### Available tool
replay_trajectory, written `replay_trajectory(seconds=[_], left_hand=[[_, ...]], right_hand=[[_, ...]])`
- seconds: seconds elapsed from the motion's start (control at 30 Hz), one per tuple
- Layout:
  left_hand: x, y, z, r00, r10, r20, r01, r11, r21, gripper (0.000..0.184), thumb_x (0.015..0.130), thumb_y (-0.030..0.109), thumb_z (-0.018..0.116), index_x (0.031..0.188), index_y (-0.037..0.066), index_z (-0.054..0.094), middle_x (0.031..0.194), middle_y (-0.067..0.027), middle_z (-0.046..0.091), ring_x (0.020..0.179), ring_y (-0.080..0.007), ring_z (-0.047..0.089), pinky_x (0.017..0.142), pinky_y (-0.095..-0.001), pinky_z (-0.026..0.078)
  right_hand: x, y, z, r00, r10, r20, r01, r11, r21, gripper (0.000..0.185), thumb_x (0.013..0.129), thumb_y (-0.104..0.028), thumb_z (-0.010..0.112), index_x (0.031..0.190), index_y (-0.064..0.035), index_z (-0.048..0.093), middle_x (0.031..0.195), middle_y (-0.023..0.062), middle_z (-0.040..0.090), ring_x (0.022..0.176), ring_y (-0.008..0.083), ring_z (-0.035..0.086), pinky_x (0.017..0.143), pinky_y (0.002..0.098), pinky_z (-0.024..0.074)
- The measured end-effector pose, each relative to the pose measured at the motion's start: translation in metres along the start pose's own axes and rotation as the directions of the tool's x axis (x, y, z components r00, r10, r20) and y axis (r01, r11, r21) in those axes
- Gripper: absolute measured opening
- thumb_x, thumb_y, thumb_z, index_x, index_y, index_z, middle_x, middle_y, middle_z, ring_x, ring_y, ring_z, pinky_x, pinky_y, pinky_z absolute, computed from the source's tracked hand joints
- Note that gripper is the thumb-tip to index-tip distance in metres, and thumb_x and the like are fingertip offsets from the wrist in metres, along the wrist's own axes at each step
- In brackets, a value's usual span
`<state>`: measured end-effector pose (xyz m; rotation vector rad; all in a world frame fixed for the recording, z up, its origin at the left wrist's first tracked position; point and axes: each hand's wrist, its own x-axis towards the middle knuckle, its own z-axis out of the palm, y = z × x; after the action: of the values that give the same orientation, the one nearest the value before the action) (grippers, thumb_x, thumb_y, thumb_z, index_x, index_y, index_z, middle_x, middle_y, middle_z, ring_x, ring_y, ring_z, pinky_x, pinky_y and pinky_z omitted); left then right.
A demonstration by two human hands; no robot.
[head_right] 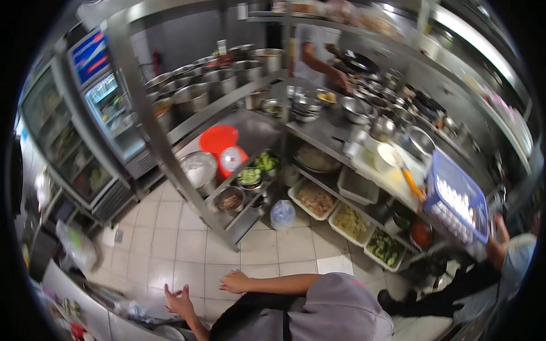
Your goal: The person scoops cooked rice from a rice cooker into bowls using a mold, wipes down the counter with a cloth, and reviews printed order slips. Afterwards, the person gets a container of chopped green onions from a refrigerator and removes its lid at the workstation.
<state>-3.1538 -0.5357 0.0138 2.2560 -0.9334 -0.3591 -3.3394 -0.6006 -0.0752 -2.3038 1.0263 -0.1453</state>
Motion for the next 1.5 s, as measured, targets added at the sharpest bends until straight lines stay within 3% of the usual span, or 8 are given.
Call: replay_trajectory(seconds=[0.17,0.37,0.5,0.7,0.87,1.1,1.33,1.5], left_hand=[[0.057,-0.039,-0.004,0.975,0.064,-0.214,-0.134,0.933,-0.333,0.070,0.082,0.036,0.057,0.134,0.002,0.025,0.137,-0.0190,0.028,0.128,-0.0315,0.023,0.105,-0.0414,0.014],[0.107,-0.085,0.010,0.946,-0.315,-0.072,0.006,0.242,-0.970,0.066,0.088,0.048,0.036,0.139,0.012,0.013,0.144,-0.0101,0.015,0.131,-0.0269,0.017,0.104,-0.0407,0.019],[0.156,-0.074,-0.037,0.928,-0.371,0.040,0.094,0.128,-0.987,0.067,0.088,0.056,0.028,0.139,0.015,0.014,0.142,-0.0107,0.020,0.130,-0.0247,0.017,0.100,-0.0405,0.024],[0.220,-0.093,-0.092,0.876,-0.413,-0.251,0.049,0.592,-0.804,0.043,0.088,0.016,0.052,0.128,0.007,0.040,0.113,-0.0105,0.057,0.104,-0.0165,0.052,0.087,-0.0292,0.039],[0.210,-0.143,-0.155,0.353,-0.222,-0.909,0.317,0.942,-0.107,0.014,0.076,0.013,0.063,0.089,0.006,0.063,0.082,-0.0069,0.063,0.077,-0.0218,0.057,0.074,-0.0352,0.042],[0.054,-0.284,-0.186,-0.384,-0.551,-0.741,0.916,-0.124,-0.382,0.048,0.090,0.022,0.039,0.130,-0.001,0.031,0.139,-0.0193,0.023,0.129,-0.0334,0.018,0.104,-0.0430,0.018],[0.263,-0.269,-0.189,-0.149,-0.656,-0.739,0.773,0.389,-0.501,0.046,0.092,0.024,0.033,0.128,-0.004,0.034,0.130,-0.0216,0.037,0.123,-0.0319,0.033,0.102,-0.0378,0.024],[0.480,-0.325,-0.142,0.628,-0.617,-0.474,0.211,0.721,-0.660,0.057,0.093,0.040,0.024,0.130,-0.002,0.029,0.135,-0.0210,0.028,0.127,-0.0312,0.024,0.104,-0.0369,0.017]], right_hand=[[0.095,-0.092,-0.003,0.841,-0.088,0.534,-0.235,0.829,0.507,0.047,0.090,-0.044,0.039,0.105,-0.0038,0.058,0.099,0.0140,0.061,0.093,0.0236,0.058,0.083,0.0342,0.0418],[0.158,-0.198,-0.051,0.609,-0.792,-0.044,0.398,0.257,0.880,0.055,0.091,-0.032,0.042,0.132,0.0026,0.029,0.138,0.0154,0.030,0.130,0.0231,0.022,0.106,0.0310,0.0135],[0.287,-0.092,0.057,0.713,-0.279,0.644,0.208,0.960,0.186,0.043,0.089,-0.029,0.042,0.119,0.0001,0.048,0.128,0.0238,0.039,0.121,0.0368,0.034,0.096,0.0416,0.0311],[0.393,0.004,0.044,0.938,-0.013,0.346,0.015,1.000,-0.003,0.048,0.089,-0.039,0.037,0.091,0.0000,0.065,0.082,0.0255,0.060,0.082,0.0378,0.058,0.077,0.0417,0.0423],[0.520,0.025,0.060,0.900,-0.071,0.429,0.085,0.996,-0.014,0.045,0.088,-0.036,0.039,0.083,0.0011,0.064,0.078,0.0260,0.059,0.077,0.0384,0.058,0.072,0.0433,0.0425],[0.672,-0.092,0.087,0.834,-0.222,0.506,0.284,0.957,-0.049,0.046,0.088,-0.038,0.039,0.091,0.0024,0.060,0.089,0.0262,0.059,0.090,0.0400,0.055,0.078,0.0431,0.0421],[0.721,-0.329,0.136,0.489,-0.544,0.682,0.558,0.796,0.236,0.042,0.092,-0.033,0.038,0.102,0.0019,0.058,0.089,0.0219,0.062,0.086,0.0295,0.060,0.076,0.0345,0.0443],[0.660,-0.499,0.151,0.278,-0.636,0.719,-0.209,0.691,0.692,0.052,0.093,-0.041,0.029,0.125,-0.0017,0.040,0.134,0.0164,0.034,0.116,0.0271,0.043,0.095,0.0376,0.0333]])
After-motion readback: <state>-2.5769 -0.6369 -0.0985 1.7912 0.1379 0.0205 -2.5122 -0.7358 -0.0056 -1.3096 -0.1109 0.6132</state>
